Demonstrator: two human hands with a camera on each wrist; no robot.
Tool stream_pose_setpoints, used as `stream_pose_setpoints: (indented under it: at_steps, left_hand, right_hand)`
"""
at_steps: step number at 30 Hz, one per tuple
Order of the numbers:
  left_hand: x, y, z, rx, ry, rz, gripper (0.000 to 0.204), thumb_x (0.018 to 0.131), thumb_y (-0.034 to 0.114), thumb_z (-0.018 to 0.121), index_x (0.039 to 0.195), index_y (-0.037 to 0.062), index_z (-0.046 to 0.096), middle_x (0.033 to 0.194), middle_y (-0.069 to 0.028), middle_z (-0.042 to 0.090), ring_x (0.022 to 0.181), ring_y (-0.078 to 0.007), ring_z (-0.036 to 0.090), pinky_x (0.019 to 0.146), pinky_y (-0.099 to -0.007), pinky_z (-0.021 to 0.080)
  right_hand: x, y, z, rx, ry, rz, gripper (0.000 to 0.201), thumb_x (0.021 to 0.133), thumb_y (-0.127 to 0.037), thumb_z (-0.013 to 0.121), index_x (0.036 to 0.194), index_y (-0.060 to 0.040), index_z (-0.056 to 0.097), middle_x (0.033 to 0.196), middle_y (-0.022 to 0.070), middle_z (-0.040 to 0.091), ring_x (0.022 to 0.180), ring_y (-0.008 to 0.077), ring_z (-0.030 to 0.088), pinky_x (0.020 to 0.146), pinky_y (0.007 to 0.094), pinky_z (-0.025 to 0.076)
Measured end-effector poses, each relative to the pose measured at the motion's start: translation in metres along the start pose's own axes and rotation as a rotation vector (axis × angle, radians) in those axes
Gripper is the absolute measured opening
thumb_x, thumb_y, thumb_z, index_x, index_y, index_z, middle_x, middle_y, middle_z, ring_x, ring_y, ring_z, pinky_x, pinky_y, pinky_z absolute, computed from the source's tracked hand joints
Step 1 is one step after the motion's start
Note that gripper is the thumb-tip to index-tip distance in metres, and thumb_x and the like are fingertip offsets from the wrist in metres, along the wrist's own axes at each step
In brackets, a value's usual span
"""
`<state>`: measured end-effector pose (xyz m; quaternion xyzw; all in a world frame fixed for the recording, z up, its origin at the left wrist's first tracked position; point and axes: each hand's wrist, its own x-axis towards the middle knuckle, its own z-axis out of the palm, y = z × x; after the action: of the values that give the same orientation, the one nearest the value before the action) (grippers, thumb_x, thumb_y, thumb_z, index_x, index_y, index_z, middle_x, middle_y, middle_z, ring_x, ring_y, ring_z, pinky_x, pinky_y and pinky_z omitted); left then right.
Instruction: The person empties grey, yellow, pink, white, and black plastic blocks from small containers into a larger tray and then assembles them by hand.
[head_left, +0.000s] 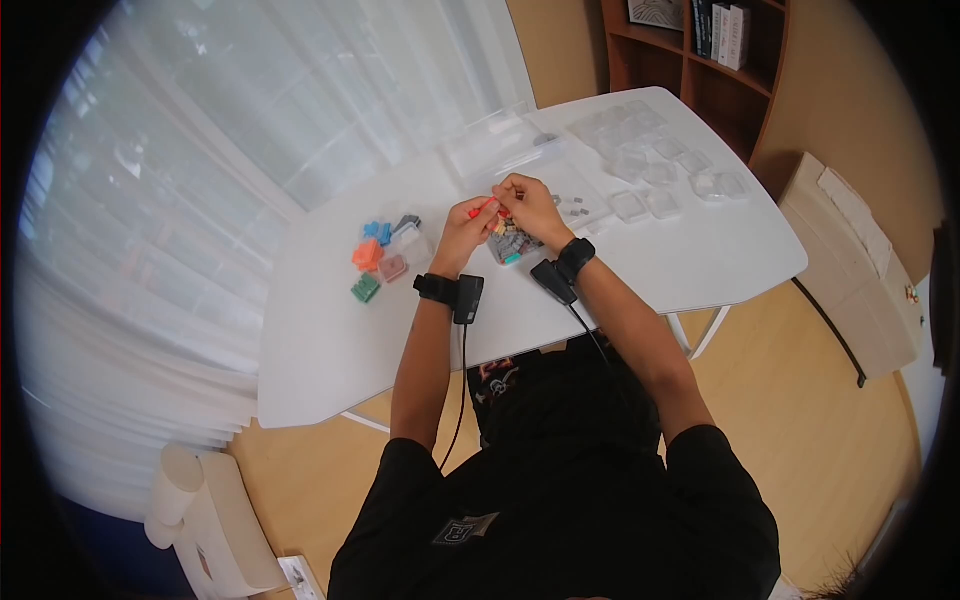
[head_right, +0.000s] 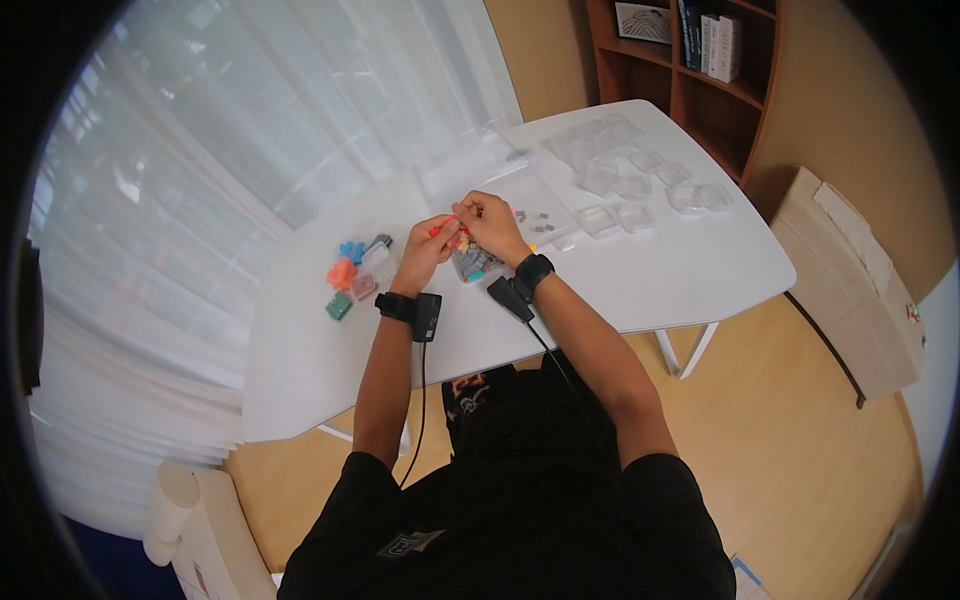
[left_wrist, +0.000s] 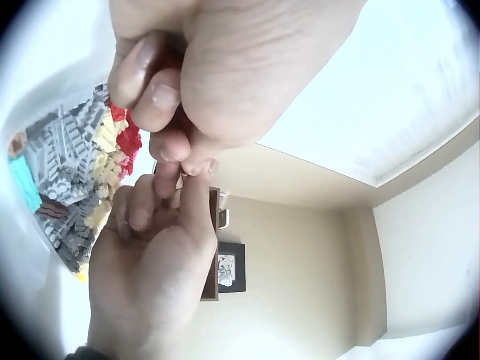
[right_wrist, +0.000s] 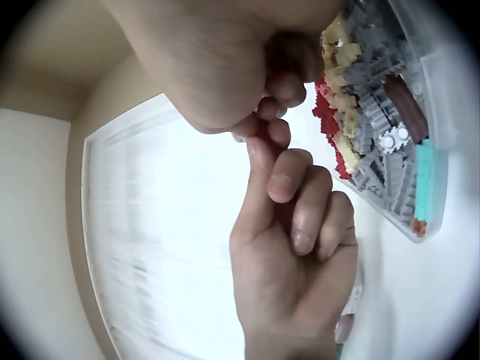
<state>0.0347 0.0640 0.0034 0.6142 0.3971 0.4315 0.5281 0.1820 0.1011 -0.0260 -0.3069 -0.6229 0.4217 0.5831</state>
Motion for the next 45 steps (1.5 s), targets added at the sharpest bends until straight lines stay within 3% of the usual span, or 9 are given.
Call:
stream_pose_setpoints:
  at_steps: [2,7,10,17,20,28,30,36,45]
  left_hand:
    - [0.003,-0.005,-0.002,-0.025,-0.008,-0.01,0.022,0.097,0.022,0.051,0.09,0.003,0.058,0.065,0.0045,0.046,0.047,-0.0015,0.031,0.043,-0.0176,0.022]
    - [0.006,-0.012,-0.006,-0.108,-0.052,-0.026,0.022,0.097,0.023,0.049,0.093,0.0029,0.058,0.065,0.0042,0.045,0.048,-0.0018,0.031,0.044,-0.0175,0.022]
    - [0.004,-0.005,-0.001,-0.135,-0.072,-0.031,0.022,0.098,0.021,0.047,0.094,0.0025,0.057,0.065,0.0043,0.044,0.048,-0.0024,0.031,0.044,-0.0181,0.022]
    - [0.003,-0.001,0.002,-0.222,0.045,-0.022,0.021,0.098,0.018,0.045,0.098,0.0005,0.056,0.065,0.0029,0.044,0.047,-0.0034,0.032,0.043,-0.0189,0.023]
    - [0.004,-0.003,-0.001,-0.207,0.011,-0.013,0.022,0.098,0.018,0.045,0.103,-0.0008,0.056,0.066,0.0023,0.045,0.047,-0.0034,0.032,0.043,-0.0191,0.023]
    - [0.003,-0.004,0.0,-0.16,-0.043,0.014,0.023,0.098,0.017,0.045,0.105,-0.0017,0.057,0.067,0.0026,0.046,0.048,-0.0031,0.032,0.045,-0.0189,0.024]
    - [0.0,0.002,0.006,-0.17,-0.026,0.012,0.021,0.098,0.017,0.045,0.087,0.0017,0.056,0.066,0.0031,0.044,0.05,-0.0027,0.031,0.045,-0.0187,0.023]
    - [0.002,-0.004,0.001,-0.231,-0.098,0.018,0.022,0.098,0.018,0.046,0.101,-0.002,0.055,0.069,0.002,0.046,0.048,-0.0025,0.032,0.045,-0.0188,0.024]
    - [0.004,-0.007,0.001,-0.275,-0.058,0.02,0.023,0.099,0.02,0.045,0.089,0.0004,0.054,0.071,-0.0002,0.049,0.046,-0.0033,0.032,0.044,-0.0193,0.025]
  right_hand:
    - [-0.001,-0.005,0.0,-0.027,0.007,0.001,0.026,0.089,-0.022,0.061,0.076,0.0007,0.058,0.059,0.0058,0.056,0.053,0.0119,0.05,0.052,0.0285,0.041]
    - [-0.002,-0.009,-0.001,-0.353,0.071,-0.093,0.026,0.093,-0.021,0.049,0.081,0.0012,0.056,0.068,0.0208,0.058,0.063,0.0361,0.058,0.06,0.0406,0.045]
    - [-0.003,-0.016,-0.002,-0.298,0.09,-0.06,0.026,0.094,-0.019,0.045,0.082,0.0012,0.056,0.07,0.0216,0.058,0.066,0.0377,0.058,0.063,0.042,0.045]
    - [-0.005,-0.012,0.001,-0.2,0.192,-0.085,0.017,0.088,-0.013,0.051,0.088,0.001,0.061,0.081,0.0173,0.064,0.074,0.0337,0.062,0.068,0.0368,0.048]
    - [-0.004,-0.01,0.001,-0.364,0.205,-0.3,0.017,0.085,-0.014,0.057,0.093,-0.0009,0.065,0.087,0.013,0.067,0.078,0.0311,0.063,0.073,0.0332,0.049]
    - [0.0,-0.006,-0.004,0.169,0.0,0.0,0.013,0.082,-0.006,0.065,0.088,0.0052,0.067,0.072,0.0091,0.067,0.062,0.0096,0.061,0.059,0.0233,0.049]
    - [0.0,-0.005,-0.004,0.181,0.006,0.012,0.012,0.083,-0.006,0.065,0.088,0.0046,0.068,0.072,0.0086,0.067,0.062,0.0095,0.06,0.059,0.0233,0.049]
    - [0.001,0.0,-0.003,0.153,0.046,0.024,0.013,0.084,-0.008,0.064,0.087,0.0037,0.068,0.071,0.0068,0.066,0.062,0.0087,0.057,0.058,0.0239,0.047]
    - [-0.005,-0.014,0.002,0.021,0.117,-0.071,0.013,0.084,-0.01,0.064,0.087,0.0025,0.067,0.07,0.0076,0.064,0.063,0.0103,0.056,0.061,0.0255,0.047]
